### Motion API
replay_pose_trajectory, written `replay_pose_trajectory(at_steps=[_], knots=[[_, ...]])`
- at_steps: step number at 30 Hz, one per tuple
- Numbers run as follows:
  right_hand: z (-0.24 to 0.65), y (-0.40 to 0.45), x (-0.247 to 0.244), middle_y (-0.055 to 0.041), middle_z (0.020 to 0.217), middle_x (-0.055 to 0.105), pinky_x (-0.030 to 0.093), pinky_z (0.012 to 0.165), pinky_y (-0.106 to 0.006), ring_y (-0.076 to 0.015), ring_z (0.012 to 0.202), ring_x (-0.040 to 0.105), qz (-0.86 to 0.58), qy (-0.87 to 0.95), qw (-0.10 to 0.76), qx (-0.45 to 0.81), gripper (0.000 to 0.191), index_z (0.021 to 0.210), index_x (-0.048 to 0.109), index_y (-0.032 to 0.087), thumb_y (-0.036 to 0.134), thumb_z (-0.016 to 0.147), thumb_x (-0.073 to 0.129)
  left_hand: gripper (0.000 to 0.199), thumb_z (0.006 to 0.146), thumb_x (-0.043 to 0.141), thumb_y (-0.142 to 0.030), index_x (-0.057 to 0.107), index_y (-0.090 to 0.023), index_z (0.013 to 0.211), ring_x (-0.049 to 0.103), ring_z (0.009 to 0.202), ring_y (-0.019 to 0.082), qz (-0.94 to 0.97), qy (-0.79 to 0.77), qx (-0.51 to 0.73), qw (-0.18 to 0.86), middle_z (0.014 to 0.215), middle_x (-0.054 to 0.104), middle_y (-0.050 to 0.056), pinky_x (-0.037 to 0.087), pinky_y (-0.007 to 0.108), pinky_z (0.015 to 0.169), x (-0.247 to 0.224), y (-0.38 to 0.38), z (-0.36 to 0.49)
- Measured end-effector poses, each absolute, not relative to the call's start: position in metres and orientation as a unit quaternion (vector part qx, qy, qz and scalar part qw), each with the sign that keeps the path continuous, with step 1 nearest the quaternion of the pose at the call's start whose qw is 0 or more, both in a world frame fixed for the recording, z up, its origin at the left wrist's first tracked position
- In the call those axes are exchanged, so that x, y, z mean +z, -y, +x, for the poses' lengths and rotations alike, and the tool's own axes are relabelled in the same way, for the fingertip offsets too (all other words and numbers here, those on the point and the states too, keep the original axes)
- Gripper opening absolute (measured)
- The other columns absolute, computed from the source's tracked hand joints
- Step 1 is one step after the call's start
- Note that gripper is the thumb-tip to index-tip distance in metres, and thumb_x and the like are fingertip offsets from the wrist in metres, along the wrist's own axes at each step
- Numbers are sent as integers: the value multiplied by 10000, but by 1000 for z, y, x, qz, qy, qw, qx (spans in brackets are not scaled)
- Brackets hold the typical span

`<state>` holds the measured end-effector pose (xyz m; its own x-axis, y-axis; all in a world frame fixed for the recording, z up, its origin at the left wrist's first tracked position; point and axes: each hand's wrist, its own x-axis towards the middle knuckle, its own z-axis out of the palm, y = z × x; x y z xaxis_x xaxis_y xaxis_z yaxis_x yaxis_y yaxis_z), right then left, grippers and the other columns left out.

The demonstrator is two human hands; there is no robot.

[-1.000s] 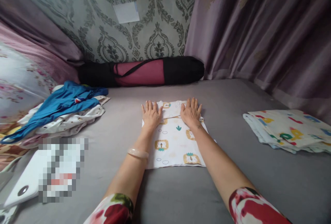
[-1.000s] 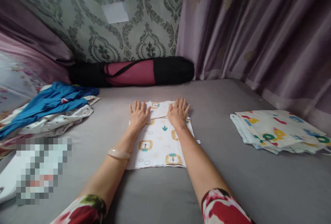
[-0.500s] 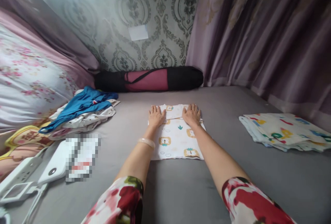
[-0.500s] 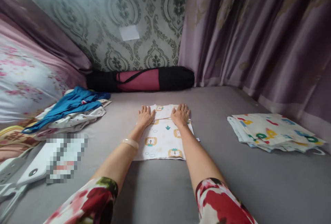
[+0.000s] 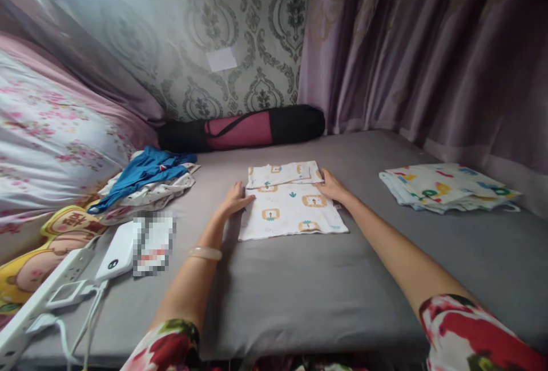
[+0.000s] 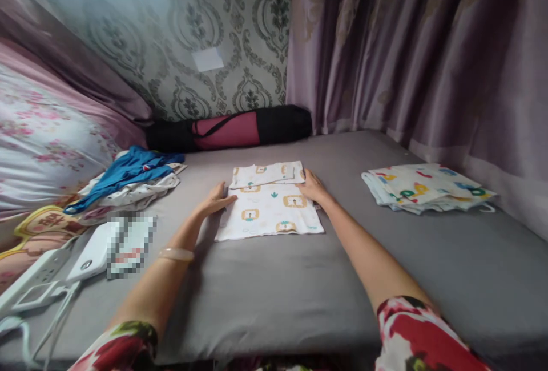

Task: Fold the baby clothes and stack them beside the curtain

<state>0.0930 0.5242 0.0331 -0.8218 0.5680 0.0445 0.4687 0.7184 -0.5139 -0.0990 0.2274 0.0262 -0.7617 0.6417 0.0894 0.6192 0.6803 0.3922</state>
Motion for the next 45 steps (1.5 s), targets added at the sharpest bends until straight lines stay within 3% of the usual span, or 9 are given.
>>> replay_pose_trajectory(at_steps=[4, 8, 13, 16, 19, 28, 35, 40, 45], knots=[[139, -526, 34, -197, 1421, 493, 386, 1035, -294, -214, 1258, 512, -257, 909, 98, 312, 578, 1424, 403, 57, 189, 878, 539, 486, 719, 588, -531, 573, -141, 1009, 583, 1020, 267, 342, -919, 181, 72, 1079, 606, 142, 460, 364, 904, 38, -191, -77], [174, -515, 38, -118, 1131, 688, 474, 856, -254, -168, 970, 644, -273, 902, 106, 318, 450, 1327, 520, 100, 174, 883, 516, 378, 698, 607, -533, 579, -174, 814, 565, 868, 234, 316, -928, 178, 84, 877, 577, 73, 469, 342, 793, 42, -172, -53], [200, -492, 49, -54, 916, 722, 427, 678, -249, -173, 781, 634, -290, 924, 60, 242, 392, 1266, 575, 161, 265, 893, 515, 336, 729, 595, -509, 608, -176, 683, 548, 949, 255, 314, -927, 184, 88, 959, 569, 100, 438, 373, 880, 40, -168, -27], [208, -479, 54, -46, 844, 715, 372, 600, -253, -178, 717, 624, -301, 933, 40, 194, 381, 1238, 594, 183, 323, 892, 521, 309, 740, 597, -476, 643, -172, 704, 513, 1077, 291, 272, -940, 198, 63, 1078, 562, 125, 403, 409, 958, 35, -168, -14], [213, -470, 55, -35, 781, 702, 337, 554, -255, -176, 658, 616, -306, 935, 38, 176, 369, 1221, 603, 206, 349, 892, 516, 293, 736, 610, -467, 653, -179, 706, 508, 1083, 295, 245, -942, 221, 62, 1037, 568, 115, 408, 416, 958, 32, -167, -4], [226, -464, 48, 3, 712, 665, 391, 567, -271, -190, 645, 622, -250, 943, 33, 219, 488, 1301, 547, 249, 458, 861, 527, 293, 764, 577, -475, 573, -185, 721, 519, 706, 166, 243, -903, 331, 129, 710, 540, -2, 415, 279, 667, 40, -160, 10], [233, -475, 43, -34, 918, 685, 475, 654, -289, -186, 730, 624, -151, 937, 19, 313, 388, 1177, 667, 274, 385, 814, 588, 506, 846, 520, -447, 496, -214, 1294, 458, 599, 118, 291, -850, 407, 163, 624, 509, -71, 371, 232, 603, 43, -157, 12], [234, -478, 44, -40, 916, 662, 473, 678, -287, -166, 712, 609, -149, 939, 26, 308, 307, 1074, 715, 254, 368, 869, 517, 434, 820, 545, -541, 703, -180, 1001, 532, 691, 147, 262, -835, 433, 213, 745, 613, 2, 397, 251, 627, 52, -159, 14], [234, -479, 45, -30, 918, 629, 468, 643, -280, -150, 665, 588, -140, 943, 69, 294, 338, 1143, 659, 256, 257, 855, 481, 524, 719, 680, -520, 648, -209, 1140, 537, 694, 146, 237, -832, 450, 220, 795, 604, -8, 420, 249, 624, 58, -157, 17]])
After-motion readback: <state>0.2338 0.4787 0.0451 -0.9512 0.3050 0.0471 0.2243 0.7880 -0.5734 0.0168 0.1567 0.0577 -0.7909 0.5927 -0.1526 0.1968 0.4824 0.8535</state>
